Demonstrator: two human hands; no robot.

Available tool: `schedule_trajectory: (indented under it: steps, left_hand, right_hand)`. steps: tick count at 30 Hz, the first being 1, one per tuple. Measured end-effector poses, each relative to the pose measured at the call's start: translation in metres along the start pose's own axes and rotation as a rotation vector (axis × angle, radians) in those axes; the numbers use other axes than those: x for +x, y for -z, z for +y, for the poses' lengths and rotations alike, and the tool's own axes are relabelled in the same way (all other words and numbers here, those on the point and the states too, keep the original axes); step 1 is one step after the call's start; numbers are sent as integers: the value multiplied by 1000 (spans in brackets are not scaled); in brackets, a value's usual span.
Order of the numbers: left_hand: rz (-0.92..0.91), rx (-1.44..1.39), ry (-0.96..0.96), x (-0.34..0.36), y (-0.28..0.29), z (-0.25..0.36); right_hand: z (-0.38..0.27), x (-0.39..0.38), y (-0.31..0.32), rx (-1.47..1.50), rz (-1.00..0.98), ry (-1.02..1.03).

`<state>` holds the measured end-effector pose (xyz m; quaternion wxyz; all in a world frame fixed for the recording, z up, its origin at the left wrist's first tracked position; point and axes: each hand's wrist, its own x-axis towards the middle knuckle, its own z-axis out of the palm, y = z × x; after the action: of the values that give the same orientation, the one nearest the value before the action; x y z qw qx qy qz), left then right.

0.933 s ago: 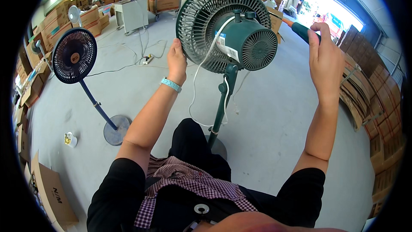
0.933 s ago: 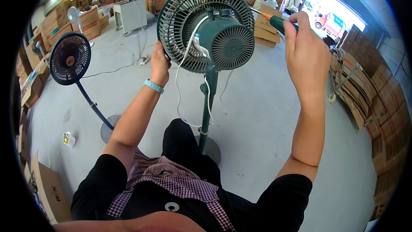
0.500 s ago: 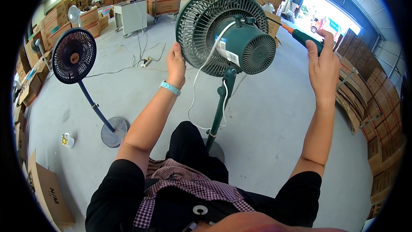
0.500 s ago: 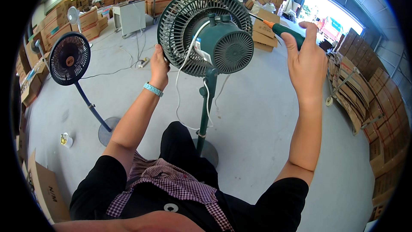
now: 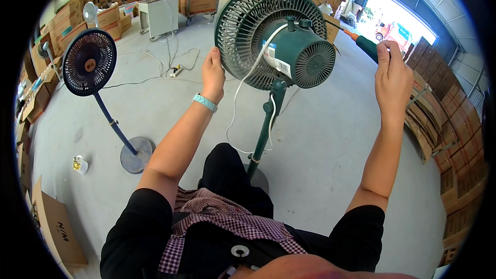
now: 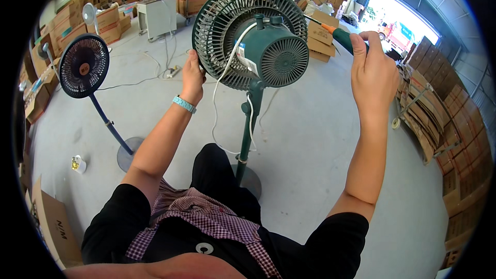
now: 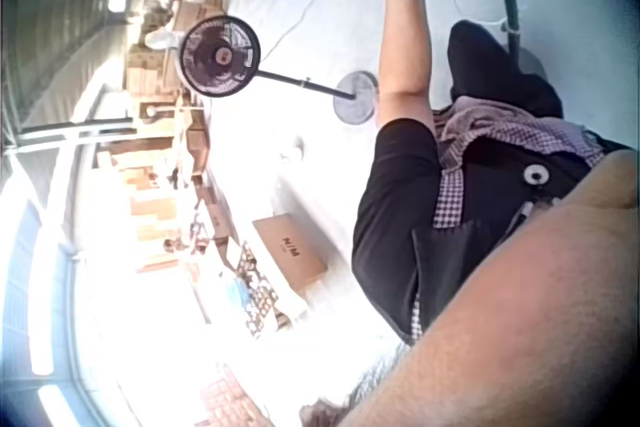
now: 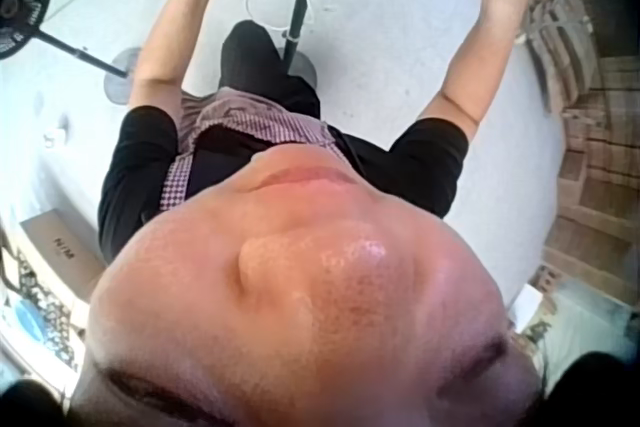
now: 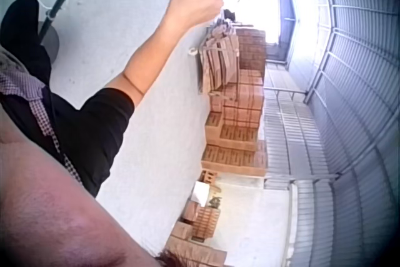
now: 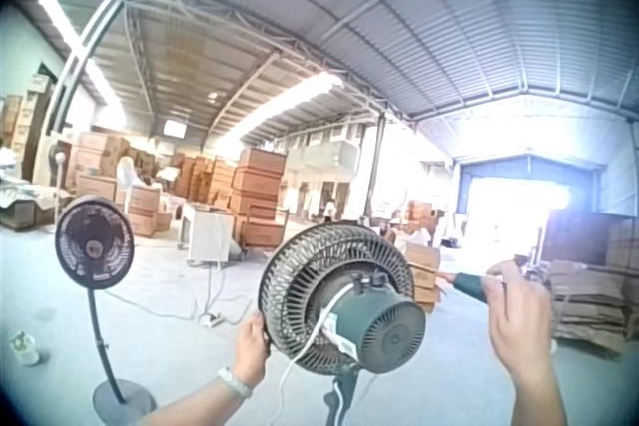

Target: The person uses a screwdriver to tighten or adjust components on the back of a green electric stand fan.

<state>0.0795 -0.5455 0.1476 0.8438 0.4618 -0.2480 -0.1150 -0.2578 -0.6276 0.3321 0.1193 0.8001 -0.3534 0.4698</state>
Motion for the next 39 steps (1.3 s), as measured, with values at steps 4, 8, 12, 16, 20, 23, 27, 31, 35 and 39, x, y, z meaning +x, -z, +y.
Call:
schedule_trajectory:
  steps: [4, 8, 12, 16, 20, 23, 27, 31, 35, 39]
  left_hand:
    - [-21, 19, -37, 1, 1, -4]
    - [-23, 5, -8, -1, 2, -1]
    - [-27, -42, 4, -3, -1, 4]
    - [-44, -38, 18, -1, 1, 3]
    - [-53, -26, 40, 1, 7, 2]
    - [-56, -42, 49, -2, 3, 3]
    - [-57, -35, 57, -2, 2, 5]
    - [-47, -14, 53, -6, -1, 11]
    - [-39, 71, 92, -2, 13, 8]
    - [9, 62, 139, -24, 46, -2]
  right_hand:
    - [5, 0, -11, 77, 250, 335]
    - [12, 5, -17, 318, 292, 476]
    - [12, -3, -21, 399, 283, 212]
    - [18, 0, -19, 168, 209, 180]
    - [13, -2, -17, 276, 303, 378]
    - [17, 4, -21, 362, 331, 421]
    - [2, -8, -11, 248, 221, 107]
    - [23, 4, -13, 5, 152, 132]
    - [6, 1, -17, 315, 346, 393]
    - [-4, -5, -15, 282, 321, 266]
